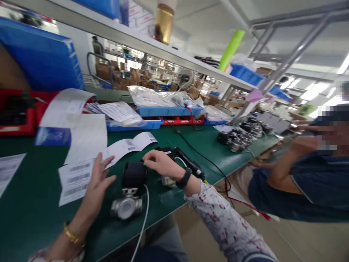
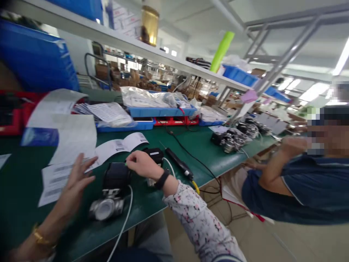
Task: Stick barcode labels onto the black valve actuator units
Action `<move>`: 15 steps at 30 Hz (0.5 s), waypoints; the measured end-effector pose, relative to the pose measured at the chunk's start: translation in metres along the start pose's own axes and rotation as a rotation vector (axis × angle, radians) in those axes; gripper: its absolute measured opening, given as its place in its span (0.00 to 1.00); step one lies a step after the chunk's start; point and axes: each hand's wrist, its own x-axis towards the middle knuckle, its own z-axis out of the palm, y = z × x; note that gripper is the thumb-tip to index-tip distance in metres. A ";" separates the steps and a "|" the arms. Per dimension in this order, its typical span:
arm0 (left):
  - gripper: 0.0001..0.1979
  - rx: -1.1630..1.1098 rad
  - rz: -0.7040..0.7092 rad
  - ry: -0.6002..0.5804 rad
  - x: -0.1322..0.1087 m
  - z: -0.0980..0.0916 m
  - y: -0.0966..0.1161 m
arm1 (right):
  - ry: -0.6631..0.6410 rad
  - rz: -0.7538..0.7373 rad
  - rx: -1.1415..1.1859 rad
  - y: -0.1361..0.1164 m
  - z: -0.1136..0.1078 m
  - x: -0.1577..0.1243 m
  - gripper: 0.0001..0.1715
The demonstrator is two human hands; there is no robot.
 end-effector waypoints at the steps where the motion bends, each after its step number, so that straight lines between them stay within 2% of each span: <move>1: 0.42 -0.039 -0.037 -0.037 0.001 0.000 -0.004 | -0.029 -0.007 0.009 0.003 0.004 0.006 0.06; 4: 0.48 -0.093 -0.057 -0.174 0.010 0.013 -0.012 | -0.083 -0.009 -0.005 0.003 0.012 0.017 0.06; 7: 0.49 -0.164 -0.032 -0.225 0.013 0.027 -0.013 | -0.152 0.011 -0.027 0.001 0.015 0.024 0.06; 10: 0.50 -0.225 -0.035 -0.216 0.011 0.032 -0.015 | -0.194 0.018 -0.042 0.001 0.015 0.027 0.06; 15: 0.50 -0.269 -0.032 -0.180 0.011 0.032 -0.021 | -0.190 -0.017 -0.063 0.002 0.019 0.028 0.07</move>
